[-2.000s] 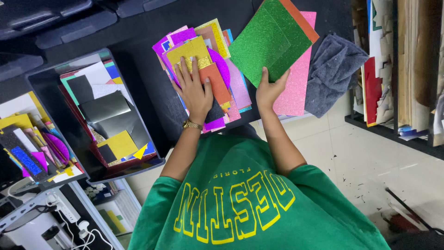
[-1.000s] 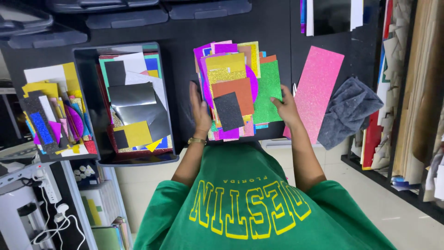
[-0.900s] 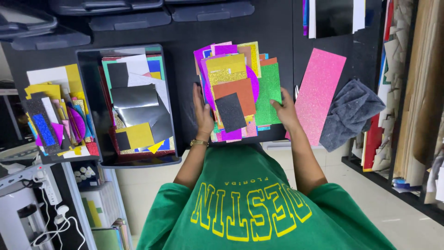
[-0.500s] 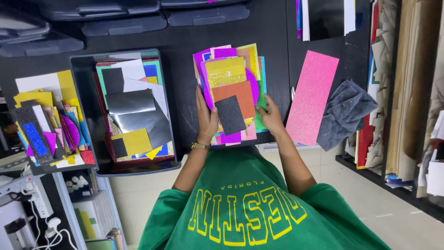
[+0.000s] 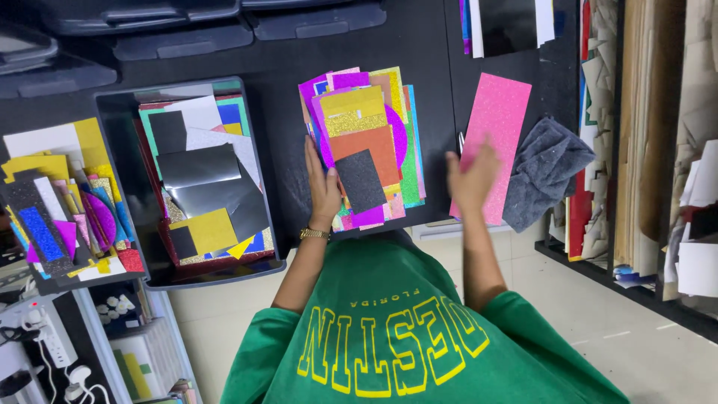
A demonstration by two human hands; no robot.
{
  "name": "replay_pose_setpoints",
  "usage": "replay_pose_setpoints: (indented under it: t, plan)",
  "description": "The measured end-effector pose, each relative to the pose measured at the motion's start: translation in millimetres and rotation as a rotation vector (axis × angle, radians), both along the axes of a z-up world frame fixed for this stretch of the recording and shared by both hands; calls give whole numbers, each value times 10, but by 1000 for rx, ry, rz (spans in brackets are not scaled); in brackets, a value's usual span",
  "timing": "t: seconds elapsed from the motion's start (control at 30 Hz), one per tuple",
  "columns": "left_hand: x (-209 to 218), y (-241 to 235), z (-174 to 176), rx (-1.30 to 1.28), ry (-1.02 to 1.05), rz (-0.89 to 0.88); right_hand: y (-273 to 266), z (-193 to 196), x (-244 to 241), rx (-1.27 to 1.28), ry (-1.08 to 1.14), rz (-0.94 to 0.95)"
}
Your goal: The person sorts and stacks colorful craft papers and glitter sheets from three open bins on a table. They pick up sheets, separate them by color and texture, and place them into neat piles on the table surface.
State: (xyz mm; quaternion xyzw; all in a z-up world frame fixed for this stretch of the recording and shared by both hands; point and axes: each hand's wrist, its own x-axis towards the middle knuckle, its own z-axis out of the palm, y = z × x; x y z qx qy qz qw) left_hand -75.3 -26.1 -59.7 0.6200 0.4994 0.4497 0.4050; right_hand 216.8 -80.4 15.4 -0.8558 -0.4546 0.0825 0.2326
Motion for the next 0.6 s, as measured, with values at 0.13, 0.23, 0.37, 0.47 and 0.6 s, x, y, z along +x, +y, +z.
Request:
replay_pose_setpoints:
  t: [0.13,0.23,0.37,0.47,0.6]
  plan:
    - [-2,-6,53,-16,-18,-11,-304,75,555,-290,-141,-219]
    - [30,4,119,-47,-3,1,-446,-394,892,-319,22,-227]
    - [123,42,310,-63,150,85,-503,-561,1023,-207,63,-293]
    - [325,124,620,-1,401,68,-470,-215,880,-223,-8,-249]
    - [587,222,770,44,729,-56,-454,-333,959,-248,189,-293]
